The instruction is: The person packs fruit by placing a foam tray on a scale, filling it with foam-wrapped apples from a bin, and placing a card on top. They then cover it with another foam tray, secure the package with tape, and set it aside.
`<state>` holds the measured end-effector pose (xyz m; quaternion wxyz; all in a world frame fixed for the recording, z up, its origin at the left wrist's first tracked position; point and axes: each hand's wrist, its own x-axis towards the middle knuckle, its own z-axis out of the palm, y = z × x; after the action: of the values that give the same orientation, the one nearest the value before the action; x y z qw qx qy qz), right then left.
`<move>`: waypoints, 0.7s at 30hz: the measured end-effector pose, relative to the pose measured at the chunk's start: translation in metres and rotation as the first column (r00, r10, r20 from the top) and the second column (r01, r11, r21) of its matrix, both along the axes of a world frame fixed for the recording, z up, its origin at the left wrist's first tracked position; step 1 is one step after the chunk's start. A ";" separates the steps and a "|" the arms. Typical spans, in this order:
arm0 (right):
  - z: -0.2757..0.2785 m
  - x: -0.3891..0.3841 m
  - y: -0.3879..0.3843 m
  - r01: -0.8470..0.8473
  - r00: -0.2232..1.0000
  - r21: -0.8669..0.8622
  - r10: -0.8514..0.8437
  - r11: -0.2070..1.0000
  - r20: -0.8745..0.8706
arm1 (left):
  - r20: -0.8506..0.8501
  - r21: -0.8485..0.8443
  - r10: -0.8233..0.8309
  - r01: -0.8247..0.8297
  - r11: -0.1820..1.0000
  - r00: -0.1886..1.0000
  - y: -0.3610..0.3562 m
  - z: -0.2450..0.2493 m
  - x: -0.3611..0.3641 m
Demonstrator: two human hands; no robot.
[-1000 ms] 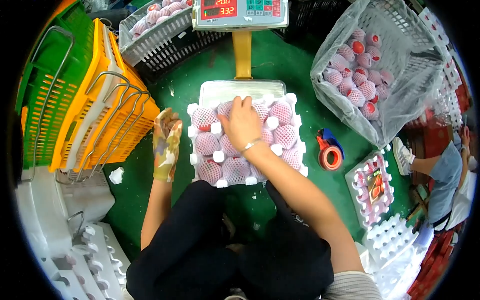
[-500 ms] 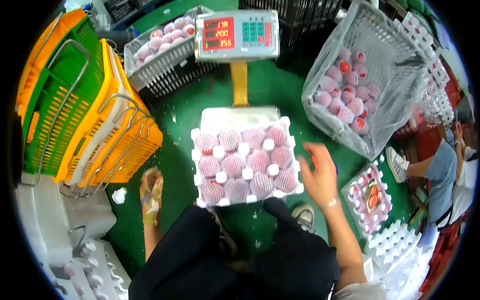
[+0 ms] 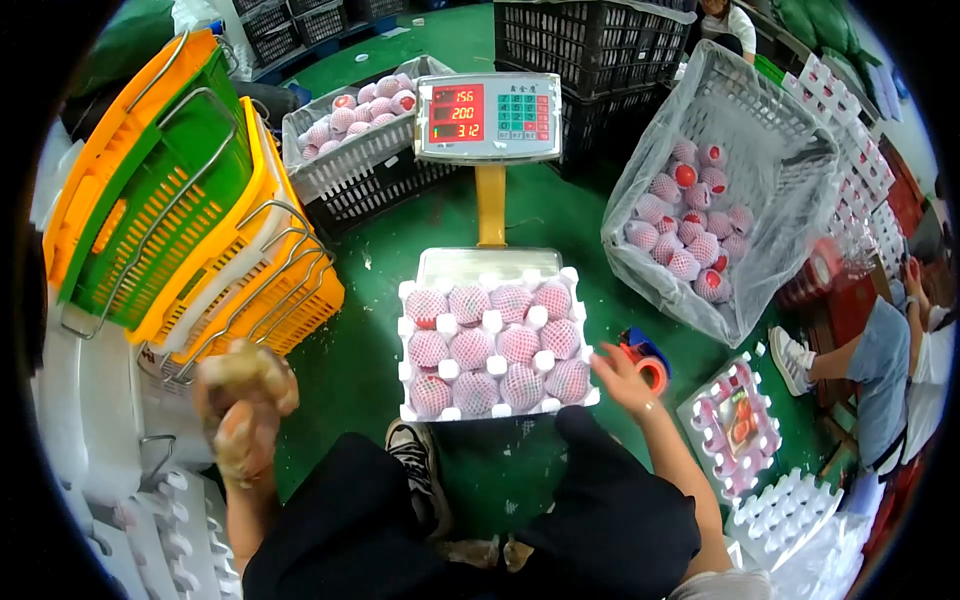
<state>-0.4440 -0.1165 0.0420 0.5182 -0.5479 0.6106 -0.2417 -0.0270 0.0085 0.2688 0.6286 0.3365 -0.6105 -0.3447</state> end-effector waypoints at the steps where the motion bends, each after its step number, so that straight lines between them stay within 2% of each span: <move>1: -0.008 0.012 0.001 -0.089 0.980 0.046 0.079 0.995 0.182 | -0.202 0.036 -0.105 0.114 0.993 0.974 0.010 0.015 -0.017; 2: -0.039 0.018 0.005 -0.166 0.985 -0.282 0.173 0.945 0.000 | -0.395 0.061 -0.198 0.241 0.969 0.897 0.019 0.029 -0.033; 3: -0.036 0.022 0.010 -0.192 0.979 -0.363 0.154 0.912 -0.133 | -0.392 0.093 -0.213 0.269 0.959 0.895 0.031 0.042 -0.045; 4: -0.021 0.026 0.020 -0.180 0.983 -0.312 0.158 0.933 -0.097 | -0.168 0.143 -0.013 0.038 0.989 0.986 0.048 0.052 -0.057; 5: -0.014 0.026 0.031 -0.154 0.958 -0.194 0.098 0.969 -0.268 | 0.073 0.142 0.172 -0.181 0.973 0.982 0.067 0.061 -0.067; 6: -0.013 0.023 0.041 -0.192 0.912 -0.164 0.114 0.968 -0.394 | 0.307 0.083 0.330 -0.370 0.925 0.893 0.084 0.072 -0.075; 7: -0.018 0.017 0.053 -0.169 0.938 -0.274 0.070 0.947 -0.339 | 0.503 -0.040 0.468 -0.521 0.853 0.727 0.093 0.084 -0.085; 8: -0.024 0.004 0.059 -0.250 0.932 -0.328 0.134 0.911 -0.338 | 0.637 -0.220 0.592 -0.619 0.754 0.494 0.093 0.097 -0.097; 9: -0.003 -0.005 0.055 -0.156 0.967 -0.093 0.133 0.983 -0.219 | 0.606 0.211 0.225 -0.428 0.879 0.762 0.059 0.116 -0.119; 10: -0.015 -0.030 0.045 -0.098 0.961 -0.249 0.026 0.964 -0.276 | 0.398 0.579 -0.135 -0.134 0.805 0.907 0.024 0.127 -0.138; 11: -0.050 -0.073 0.015 -0.064 0.935 -0.324 -0.057 0.944 -0.351 | 0.391 0.586 -0.147 -0.122 0.801 0.909 0.020 0.122 -0.141; 12: -0.043 -0.095 0.003 -0.036 0.769 -0.438 -0.255 0.898 -0.586 | 0.384 0.596 -0.144 -0.126 0.793 0.912 0.018 0.116 -0.143; 13: -0.049 -0.116 -0.014 -0.083 0.616 -0.432 -0.294 0.898 -0.731 | 0.382 0.601 -0.136 -0.134 0.788 0.914 0.018 0.108 -0.144; 14: -0.050 -0.129 -0.031 -0.149 0.485 -0.260 -0.159 0.954 -0.860 | 0.384 0.603 -0.116 -0.154 0.782 0.916 0.022 0.098 -0.142; 15: -0.052 -0.137 -0.048 -0.227 0.439 -0.050 0.056 0.973 -0.897 | 0.479 0.463 -0.048 -0.206 0.862 0.876 0.045 0.071 -0.119; 16: -0.068 -0.146 -0.063 -0.328 0.509 0.092 0.258 0.940 -0.821 | 0.480 0.476 -0.037 -0.225 0.850 0.876 0.038 0.063 -0.125; 17: -0.086 -0.151 -0.067 -0.324 0.515 0.102 0.266 0.941 -0.815 | 0.340 0.587 0.042 -0.247 0.771 0.940 0.033 0.058 -0.131; 18: -0.090 -0.144 -0.068 -0.317 0.522 0.103 0.264 0.943 -0.811 | 0.343 0.590 0.062 -0.266 0.762 0.937 0.023 0.053 -0.134; 19: -0.089 -0.140 -0.067 -0.339 0.518 0.100 0.274 0.935 -0.810 | 0.201 0.680 0.166 -0.260 0.686 0.965 0.010 0.047 -0.137; 21: -0.076 -0.140 -0.055 -0.302 0.720 -0.317 -0.003 0.899 -0.694 | -0.082 0.814 0.388 -0.163 0.557 0.918 -0.024 0.032 -0.138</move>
<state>-0.5843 -0.1716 -0.0337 0.1510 -0.7418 0.6452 -0.1031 -0.1649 -0.0159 0.3012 0.5315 0.6251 -0.2474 -0.5153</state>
